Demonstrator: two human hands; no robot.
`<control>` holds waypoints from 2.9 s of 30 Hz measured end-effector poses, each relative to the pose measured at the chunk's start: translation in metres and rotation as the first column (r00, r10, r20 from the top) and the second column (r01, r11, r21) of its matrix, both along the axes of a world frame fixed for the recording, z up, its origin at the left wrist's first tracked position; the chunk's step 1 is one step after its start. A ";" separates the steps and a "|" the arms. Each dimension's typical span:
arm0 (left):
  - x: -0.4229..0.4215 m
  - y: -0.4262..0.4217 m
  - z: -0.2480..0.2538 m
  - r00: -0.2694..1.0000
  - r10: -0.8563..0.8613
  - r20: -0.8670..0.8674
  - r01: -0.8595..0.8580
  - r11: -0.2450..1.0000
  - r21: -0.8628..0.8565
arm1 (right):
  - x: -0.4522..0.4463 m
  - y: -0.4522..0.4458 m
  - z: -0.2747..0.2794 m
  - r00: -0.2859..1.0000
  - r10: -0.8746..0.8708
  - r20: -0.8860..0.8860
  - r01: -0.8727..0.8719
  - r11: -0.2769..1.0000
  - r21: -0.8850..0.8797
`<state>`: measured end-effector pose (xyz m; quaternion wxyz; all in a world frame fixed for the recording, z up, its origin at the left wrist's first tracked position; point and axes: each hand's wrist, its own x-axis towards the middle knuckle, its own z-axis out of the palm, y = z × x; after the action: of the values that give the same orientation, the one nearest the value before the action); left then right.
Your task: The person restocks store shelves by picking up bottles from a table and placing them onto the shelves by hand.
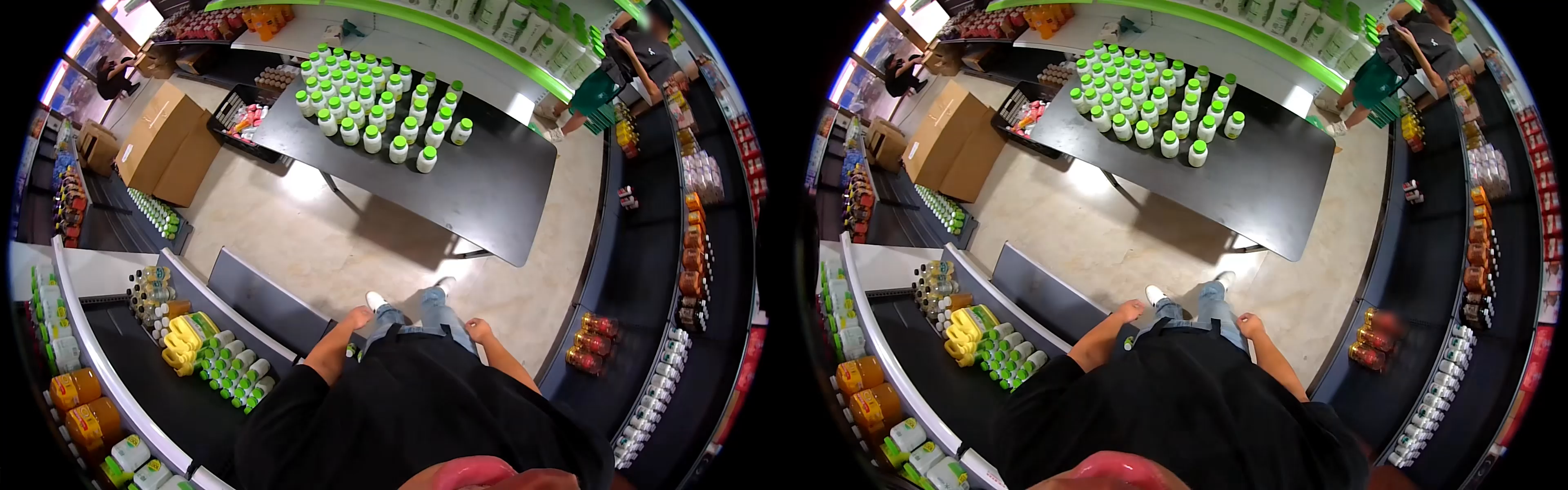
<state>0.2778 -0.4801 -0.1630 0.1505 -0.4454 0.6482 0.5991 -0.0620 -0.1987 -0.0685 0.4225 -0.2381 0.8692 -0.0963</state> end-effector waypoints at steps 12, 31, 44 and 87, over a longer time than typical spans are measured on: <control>0.004 -0.004 0.011 0.983 0.179 0.045 -0.181 0.983 0.035 | -0.068 0.013 -0.007 0.917 -0.180 0.355 0.252 0.953 -0.168; -0.173 0.114 0.074 0.992 -0.072 0.104 0.104 0.933 -0.343 | -0.177 0.189 -0.020 0.825 -0.453 0.338 0.476 0.879 0.017; -0.248 0.072 0.071 0.945 -0.300 0.130 0.326 0.895 -0.304 | -0.183 0.174 -0.054 0.687 -0.565 0.458 0.637 0.770 -0.006; -0.215 0.110 0.007 0.839 0.509 0.192 -0.519 0.855 0.005 | -0.372 -0.519 0.083 0.893 0.354 -0.279 -0.443 0.803 -0.400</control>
<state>0.0624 -0.3699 -0.1563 0.0560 -0.6516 0.4712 0.5919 -0.4336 -0.7180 0.0140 0.2809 -0.5157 0.7887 -0.1817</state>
